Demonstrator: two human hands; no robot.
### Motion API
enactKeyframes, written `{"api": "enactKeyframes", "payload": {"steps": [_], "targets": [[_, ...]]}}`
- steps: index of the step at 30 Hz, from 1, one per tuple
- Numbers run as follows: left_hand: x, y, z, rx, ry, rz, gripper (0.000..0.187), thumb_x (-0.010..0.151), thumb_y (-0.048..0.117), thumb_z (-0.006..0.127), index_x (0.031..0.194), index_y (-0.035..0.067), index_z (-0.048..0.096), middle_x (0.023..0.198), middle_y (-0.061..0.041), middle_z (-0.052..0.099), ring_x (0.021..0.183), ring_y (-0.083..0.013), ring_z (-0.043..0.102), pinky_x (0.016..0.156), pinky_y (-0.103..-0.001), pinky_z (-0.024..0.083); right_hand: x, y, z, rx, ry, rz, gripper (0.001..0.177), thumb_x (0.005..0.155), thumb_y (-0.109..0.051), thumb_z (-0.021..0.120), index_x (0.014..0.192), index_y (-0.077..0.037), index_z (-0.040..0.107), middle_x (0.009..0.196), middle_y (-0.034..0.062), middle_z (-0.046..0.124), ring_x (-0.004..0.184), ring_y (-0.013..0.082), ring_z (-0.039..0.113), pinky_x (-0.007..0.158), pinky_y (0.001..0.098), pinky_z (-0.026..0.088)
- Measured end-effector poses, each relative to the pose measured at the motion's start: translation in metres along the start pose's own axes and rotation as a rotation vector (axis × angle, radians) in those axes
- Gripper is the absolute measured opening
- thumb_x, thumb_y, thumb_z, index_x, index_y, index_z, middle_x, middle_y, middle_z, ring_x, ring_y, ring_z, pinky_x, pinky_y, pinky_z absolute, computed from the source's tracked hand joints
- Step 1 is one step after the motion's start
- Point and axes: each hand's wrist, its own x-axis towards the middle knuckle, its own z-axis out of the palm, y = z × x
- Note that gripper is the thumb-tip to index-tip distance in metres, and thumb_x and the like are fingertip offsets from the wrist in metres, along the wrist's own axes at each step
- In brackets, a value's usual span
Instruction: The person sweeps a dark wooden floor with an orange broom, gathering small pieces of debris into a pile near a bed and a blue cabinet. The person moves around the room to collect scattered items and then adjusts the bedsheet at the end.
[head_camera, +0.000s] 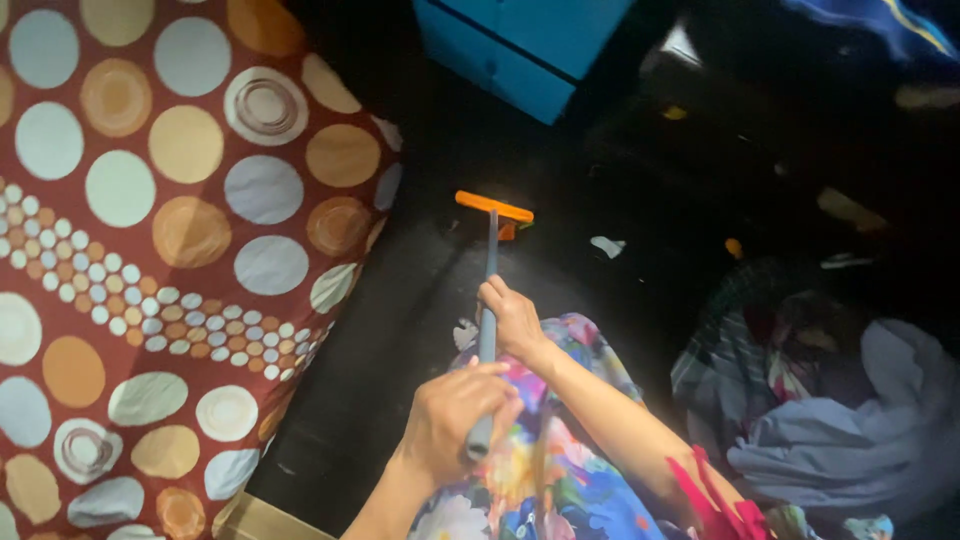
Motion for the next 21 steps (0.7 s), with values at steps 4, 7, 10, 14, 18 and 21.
{"api": "enactKeyframes", "payload": {"steps": [4, 7, 10, 14, 18, 21], "targets": [[0.016, 0.000, 0.033, 0.020, 0.017, 0.105, 0.010, 0.091, 0.008, 0.074, 0.083, 0.006, 0.069, 0.092, -0.011, 0.078, 0.096, -0.0249, 0.079, 0.091, -0.043, 0.060, -0.004, 0.029, -0.038, -0.123, 0.128, 0.077, 0.014, 0.083, -0.021, 0.065, 0.087, -0.019, 0.052, 0.091, 0.0042, 0.053, 0.064, 0.0337, 0.060, 0.053, 0.0484, 0.041], [0.022, -0.038, 0.091, -0.068, -0.062, 0.023, 0.011, 0.097, 0.013, 0.068, 0.099, 0.003, 0.073, 0.103, -0.013, 0.077, 0.108, -0.0308, 0.075, 0.100, -0.046, 0.057, -0.002, 0.088, -0.060, -0.060, 0.153, 0.171, 0.015, 0.081, -0.013, 0.064, 0.082, -0.020, 0.051, 0.094, 0.0035, 0.052, 0.078, 0.0247, 0.062, 0.061, 0.0416, 0.041], [0.025, -0.071, 0.144, -0.184, -0.136, -0.090, 0.011, 0.099, 0.014, 0.065, 0.104, 0.007, 0.071, 0.110, -0.006, 0.076, 0.122, -0.0310, 0.070, 0.110, -0.052, 0.049, -0.015, 0.144, -0.063, -0.144, 0.119, 0.254, 0.017, 0.086, -0.014, 0.060, 0.099, -0.013, 0.050, 0.111, 0.0117, 0.050, 0.077, 0.0471, 0.061, 0.061, 0.0550, 0.044], [0.022, -0.060, 0.156, -0.175, -0.186, -0.095, 0.011, 0.097, 0.013, 0.064, 0.100, 0.005, 0.072, 0.105, -0.009, 0.077, 0.116, -0.0297, 0.072, 0.102, -0.041, 0.056, -0.040, 0.144, -0.053, 0.004, 0.152, 0.374, 0.014, 0.084, -0.007, 0.059, 0.092, -0.016, 0.051, 0.098, 0.0070, 0.051, 0.080, 0.0304, 0.064, 0.068, 0.0421, 0.044], [0.026, -0.014, 0.144, -0.073, -0.204, -0.116, 0.011, 0.096, 0.014, 0.062, 0.091, 0.008, 0.070, 0.093, -0.005, 0.077, 0.111, -0.0283, 0.075, 0.085, -0.038, 0.060, -0.060, 0.110, -0.075, 0.022, 0.050, 0.339, 0.014, 0.081, -0.014, 0.060, 0.082, -0.020, 0.048, 0.094, 0.0014, 0.050, 0.073, 0.0249, 0.062, 0.061, 0.0428, 0.042], [0.030, 0.014, 0.141, -0.051, -0.172, -0.021, 0.018, 0.098, 0.019, 0.066, 0.092, 0.004, 0.074, 0.096, -0.009, 0.078, 0.108, -0.0271, 0.075, 0.087, -0.039, 0.061, -0.069, 0.105, -0.101, -0.130, 0.035, 0.166, 0.015, 0.084, -0.017, 0.062, 0.085, -0.016, 0.048, 0.089, 0.0038, 0.050, 0.066, 0.0339, 0.058, 0.051, 0.0497, 0.040]]}}
